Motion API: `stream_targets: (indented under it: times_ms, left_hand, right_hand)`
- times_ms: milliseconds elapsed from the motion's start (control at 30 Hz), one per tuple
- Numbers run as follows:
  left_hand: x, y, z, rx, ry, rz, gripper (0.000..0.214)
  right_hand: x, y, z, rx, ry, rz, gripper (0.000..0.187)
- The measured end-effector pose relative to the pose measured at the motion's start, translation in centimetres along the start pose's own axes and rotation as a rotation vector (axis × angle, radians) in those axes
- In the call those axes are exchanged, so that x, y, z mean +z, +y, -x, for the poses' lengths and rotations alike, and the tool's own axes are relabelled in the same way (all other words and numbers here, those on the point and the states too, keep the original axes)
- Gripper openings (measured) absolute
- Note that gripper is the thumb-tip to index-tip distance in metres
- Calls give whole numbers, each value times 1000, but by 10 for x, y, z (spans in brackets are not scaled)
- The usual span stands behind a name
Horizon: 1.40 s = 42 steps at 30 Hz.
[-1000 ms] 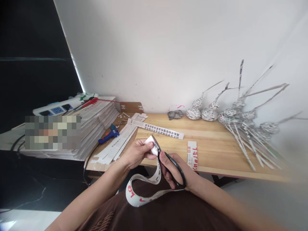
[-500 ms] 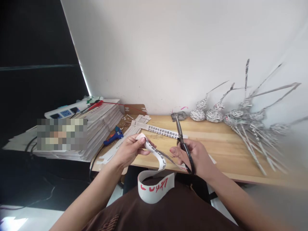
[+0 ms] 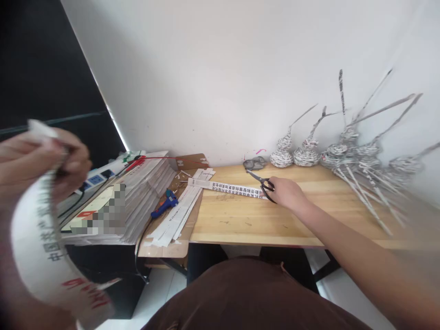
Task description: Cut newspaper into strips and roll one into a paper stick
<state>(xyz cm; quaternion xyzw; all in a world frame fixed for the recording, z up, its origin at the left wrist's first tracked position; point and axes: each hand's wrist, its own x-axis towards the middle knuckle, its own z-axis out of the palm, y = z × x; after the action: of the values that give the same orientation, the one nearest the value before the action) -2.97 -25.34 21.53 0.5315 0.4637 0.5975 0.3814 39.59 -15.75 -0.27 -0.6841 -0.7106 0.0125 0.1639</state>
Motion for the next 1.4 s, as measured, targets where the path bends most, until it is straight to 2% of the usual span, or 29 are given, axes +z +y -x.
stream_targets:
  times_ms: [33,67,133,167,200,267,367,433,567,667,733,833,867,1000,1033,1067,1133,1200,1300,1400]
  left_hand:
    - [4,-11,-12,62,-136,-101,23]
    - [9,-26,-26,54,-261,-162,15]
    - [21,-65,-54,-72,-415,-222,13]
    - [28,-86,-67,-146,-442,-235,11]
    - [35,-106,-78,-210,-439,-249,8]
    - [50,-142,-97,-252,-439,-302,12]
    - [74,-179,-119,-263,-413,-368,14]
    - [90,-193,-135,-257,-374,-408,11]
    - [115,-207,-164,-221,-267,-489,14]
    - [125,-210,-174,-179,-220,-497,30]
    - [129,-210,-169,-165,-221,-480,40]
    - [135,-213,-140,-221,-309,-434,31]
    - [139,-214,-124,-264,-368,-413,28]
    - [156,-230,-47,-455,-677,-294,48]
    - [162,-236,-29,-495,-754,-221,49]
    - [168,-242,-14,-574,-818,-41,52]
    - [180,-255,8,-663,-776,289,55]
    - [191,-263,17,-659,-707,517,52]
    - [204,-264,18,-604,-610,690,43]
    - [210,-253,17,-577,-559,764,37]
  right_hand:
    - [5,0,-7,-8,-7,-19,35]
    - [9,-1,-13,-25,-17,-45,34]
    - [18,-6,-17,-67,-37,-92,28]
    - [21,-9,-16,-86,-43,-108,24]
    - [24,-10,-14,-96,-44,-120,19]
    - [28,-10,-8,-92,-39,-146,14]
    - [29,-1,3,-48,-33,-181,19]
    - [27,7,11,35,-41,-335,25]
    - [24,12,27,294,-98,-907,38]
    - [22,4,38,365,-113,-1076,42]
    - [18,-3,44,378,-97,-1130,44]
    - [12,-14,50,367,-41,-1227,45]
    - [10,-18,52,363,-17,-1269,45]
    - [10,-37,60,401,-24,-1508,42]
    - [11,-44,63,420,-59,-1587,41]
    - [13,-50,67,437,-105,-1669,39]
    - [16,-62,75,465,-201,-1803,34]
    - [17,-70,83,493,-288,-1880,28]
    - [19,-75,93,538,-415,-2003,21]
    - [19,-74,100,558,-507,-2099,21]
